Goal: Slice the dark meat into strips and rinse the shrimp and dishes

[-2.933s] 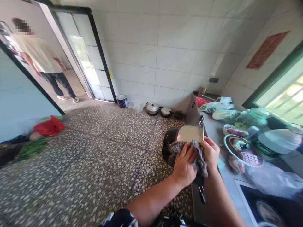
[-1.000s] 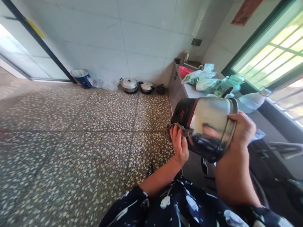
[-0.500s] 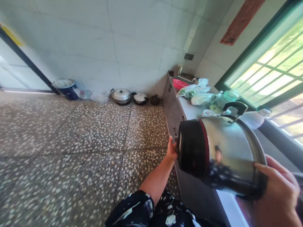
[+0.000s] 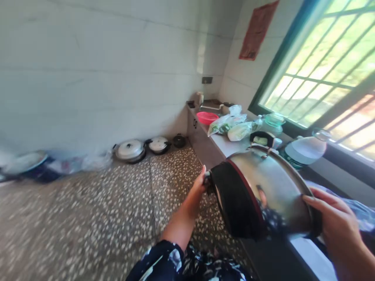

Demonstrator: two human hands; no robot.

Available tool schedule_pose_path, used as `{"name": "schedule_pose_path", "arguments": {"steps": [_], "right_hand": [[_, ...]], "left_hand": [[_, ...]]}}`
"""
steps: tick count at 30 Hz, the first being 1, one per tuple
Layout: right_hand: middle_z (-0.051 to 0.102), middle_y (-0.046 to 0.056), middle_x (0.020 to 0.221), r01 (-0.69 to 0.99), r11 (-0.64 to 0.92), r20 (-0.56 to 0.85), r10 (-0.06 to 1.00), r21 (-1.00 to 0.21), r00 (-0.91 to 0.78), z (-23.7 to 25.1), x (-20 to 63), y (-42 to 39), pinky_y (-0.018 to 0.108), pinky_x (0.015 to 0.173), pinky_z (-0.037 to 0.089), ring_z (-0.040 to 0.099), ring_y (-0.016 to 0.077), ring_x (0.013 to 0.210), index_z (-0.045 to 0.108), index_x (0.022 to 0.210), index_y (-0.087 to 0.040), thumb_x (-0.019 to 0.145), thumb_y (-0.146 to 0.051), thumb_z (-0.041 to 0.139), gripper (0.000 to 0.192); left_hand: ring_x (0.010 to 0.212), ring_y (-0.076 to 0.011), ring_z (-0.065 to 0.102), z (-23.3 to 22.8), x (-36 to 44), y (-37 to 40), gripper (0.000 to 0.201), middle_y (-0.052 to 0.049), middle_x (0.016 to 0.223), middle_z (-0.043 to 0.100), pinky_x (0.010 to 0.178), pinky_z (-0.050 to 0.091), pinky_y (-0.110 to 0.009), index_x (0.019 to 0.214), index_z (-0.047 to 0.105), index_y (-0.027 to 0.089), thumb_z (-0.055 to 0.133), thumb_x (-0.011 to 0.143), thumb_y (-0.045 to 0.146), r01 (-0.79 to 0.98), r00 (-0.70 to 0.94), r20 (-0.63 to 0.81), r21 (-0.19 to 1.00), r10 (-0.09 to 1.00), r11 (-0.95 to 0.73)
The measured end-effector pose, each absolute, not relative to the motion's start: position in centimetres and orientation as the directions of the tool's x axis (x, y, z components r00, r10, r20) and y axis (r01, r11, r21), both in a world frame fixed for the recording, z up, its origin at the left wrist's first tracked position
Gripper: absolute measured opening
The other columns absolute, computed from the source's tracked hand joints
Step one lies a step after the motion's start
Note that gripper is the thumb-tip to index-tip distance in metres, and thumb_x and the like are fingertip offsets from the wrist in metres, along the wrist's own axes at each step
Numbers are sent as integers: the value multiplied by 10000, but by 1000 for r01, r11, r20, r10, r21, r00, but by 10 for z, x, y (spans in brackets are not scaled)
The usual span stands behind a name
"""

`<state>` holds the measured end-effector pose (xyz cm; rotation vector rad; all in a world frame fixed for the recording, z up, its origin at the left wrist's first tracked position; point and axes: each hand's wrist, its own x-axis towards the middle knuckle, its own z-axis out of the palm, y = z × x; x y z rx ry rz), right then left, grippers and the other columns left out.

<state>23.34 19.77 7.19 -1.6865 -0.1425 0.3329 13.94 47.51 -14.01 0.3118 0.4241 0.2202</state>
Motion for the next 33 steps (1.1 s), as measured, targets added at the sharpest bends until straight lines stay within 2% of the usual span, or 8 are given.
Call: {"name": "schedule_pose_path", "arguments": {"steps": [4, 7, 12, 18, 21, 24, 28, 33], "right_hand": [[635, 28, 602, -207, -207, -270, 343, -956, 900, 55, 214, 239, 317, 436, 474, 590, 225, 496, 659, 855, -175, 417, -250, 753, 453], [652, 21, 659, -136, -282, -247, 410, -950, 878, 48, 198, 269, 286, 473, 477, 593, 199, 545, 657, 871, -166, 495, -276, 727, 398], [658, 11, 739, 125, -372, -87, 504, -920, 859, 42, 169, 297, 238, 562, 472, 593, 172, 641, 672, 861, -175, 603, -296, 662, 285], [657, -7, 724, 317, -503, 45, 481, -804, 876, 49, 146, 284, 217, 601, 449, 577, 147, 644, 673, 873, -217, 660, -252, 610, 225], [664, 4, 756, 175, -443, -5, 377, -879, 926, 52, 144, 256, 242, 640, 462, 584, 162, 680, 672, 869, -204, 650, -286, 614, 241], [664, 27, 771, -25, -277, -87, 212, -961, 973, 41, 142, 218, 283, 635, 477, 596, 187, 693, 652, 906, -166, 644, -339, 612, 317], [660, 43, 760, -194, -98, -201, 64, -976, 978, 13, 129, 179, 315, 604, 491, 607, 205, 672, 632, 924, -142, 650, -372, 615, 358], [659, 61, 867, -164, -140, -184, 145, -976, 972, 4, 113, 145, 303, 652, 494, 615, 212, 742, 615, 988, -155, 710, -328, 581, 329]], "left_hand": [[865, -219, 602, -109, 141, 532, 472, -68, 792, 664, 768, 483, -367, 860, 627, 151, 368, 803, 541, -245, 875, -158, 671, 458, 699], [1101, -266, 478, -83, 134, 515, 477, -100, 1110, 583, 895, 412, -418, 1047, 591, 171, 434, 775, 531, -265, 897, 153, 937, 414, 227], [1279, -222, 233, -79, 141, 474, 564, -78, 1374, 306, 1055, 207, -432, 1271, 392, 194, 464, 784, 469, -332, 888, 380, 920, 259, -210], [1171, -250, 408, -104, 236, 483, 551, -121, 1165, 546, 1038, 231, -414, 1071, 566, 99, 401, 787, 542, 80, 995, -68, 976, -67, 203], [1067, -271, 503, -125, 258, 461, 584, -137, 967, 633, 1000, 295, -412, 962, 599, 70, 439, 743, 586, 515, 843, -394, 786, -365, 342], [982, -257, 561, -159, 248, 432, 526, -110, 894, 648, 949, 358, -421, 953, 594, 110, 419, 763, 569, 709, 676, -364, 558, -641, 431], [869, -236, 608, -200, 226, 391, 347, -77, 810, 661, 869, 425, -389, 935, 591, 126, 495, 776, 419, 745, 661, -434, 479, -612, 465], [745, -212, 626, -207, 212, 348, 325, -75, 708, 658, 777, 465, -338, 868, 603, 96, 512, 771, 392, 811, 585, -524, 385, -619, 441]]}}
